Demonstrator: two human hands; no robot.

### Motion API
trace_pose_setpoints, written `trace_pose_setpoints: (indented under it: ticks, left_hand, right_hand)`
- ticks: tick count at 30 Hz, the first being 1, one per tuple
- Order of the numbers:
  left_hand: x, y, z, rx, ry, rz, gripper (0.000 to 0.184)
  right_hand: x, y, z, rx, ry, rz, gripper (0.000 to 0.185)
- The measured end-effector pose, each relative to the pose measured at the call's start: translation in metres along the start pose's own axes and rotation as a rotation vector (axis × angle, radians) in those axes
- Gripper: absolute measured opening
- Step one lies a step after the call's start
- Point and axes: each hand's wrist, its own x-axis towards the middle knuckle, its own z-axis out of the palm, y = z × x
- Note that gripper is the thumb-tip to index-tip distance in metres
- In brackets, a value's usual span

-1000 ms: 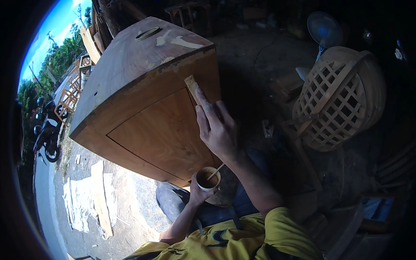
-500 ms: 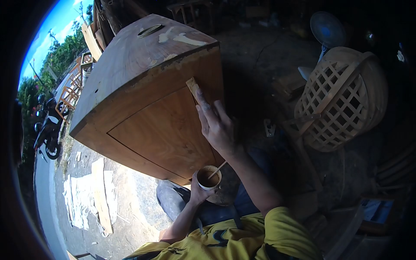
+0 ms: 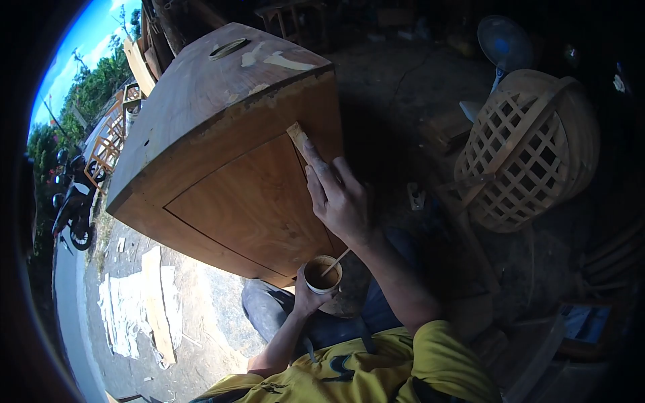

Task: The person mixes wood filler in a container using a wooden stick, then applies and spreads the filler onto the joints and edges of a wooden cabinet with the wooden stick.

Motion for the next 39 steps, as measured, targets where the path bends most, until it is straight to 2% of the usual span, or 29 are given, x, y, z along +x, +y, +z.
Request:
trace_pose_setpoints:
  ticks: [4,6,8,13,16,21,24,26,31,33,39]
  left_hand:
    - [0.004,0.015,-0.007,0.040,-0.051,-0.035,0.121]
    - [-0.001,0.011,-0.007,0.044,-0.073,-0.082,0.121]
    - [0.001,0.006,-0.005,0.049,-0.042,0.006,0.121]
    - [0.001,0.009,-0.005,0.057,-0.034,0.005,0.119]
    - [0.000,0.011,-0.005,0.036,-0.032,-0.004,0.119]
    - [0.000,-0.001,-0.001,0.014,-0.041,0.009,0.119]
    - [0.002,0.001,0.000,0.007,0.006,0.015,0.110]
    - [0.001,0.004,-0.003,0.031,-0.043,-0.021,0.118]
    - [0.003,0.006,-0.003,0.032,-0.041,-0.030,0.120]
    - [0.000,0.001,-0.003,0.037,-0.046,-0.036,0.121]
    - [0.001,0.002,-0.001,0.026,-0.055,-0.039,0.121]
  right_hand:
    - [0.013,-0.004,0.003,0.072,0.027,0.012,0.051]
    - [0.013,0.007,0.018,-0.028,0.048,-0.050,0.051]
    - [0.004,0.011,0.015,-0.038,0.034,-0.041,0.052]
    - [-0.008,0.008,0.005,0.036,0.064,0.021,0.056]
    - [0.014,-0.017,-0.006,0.093,0.016,0.076,0.054]
    - [0.009,-0.020,-0.009,-0.002,-0.073,0.100,0.050]
    - [-0.003,-0.012,-0.006,0.074,-0.017,0.083,0.057]
    - [0.000,-0.008,-0.005,0.060,-0.002,0.066,0.056]
    - [0.009,-0.017,-0.013,0.072,-0.057,0.068,0.053]
    - [0.023,-0.030,-0.016,0.131,0.001,0.087,0.051]
    - [0.033,-0.034,-0.008,0.049,-0.027,0.088,0.051]
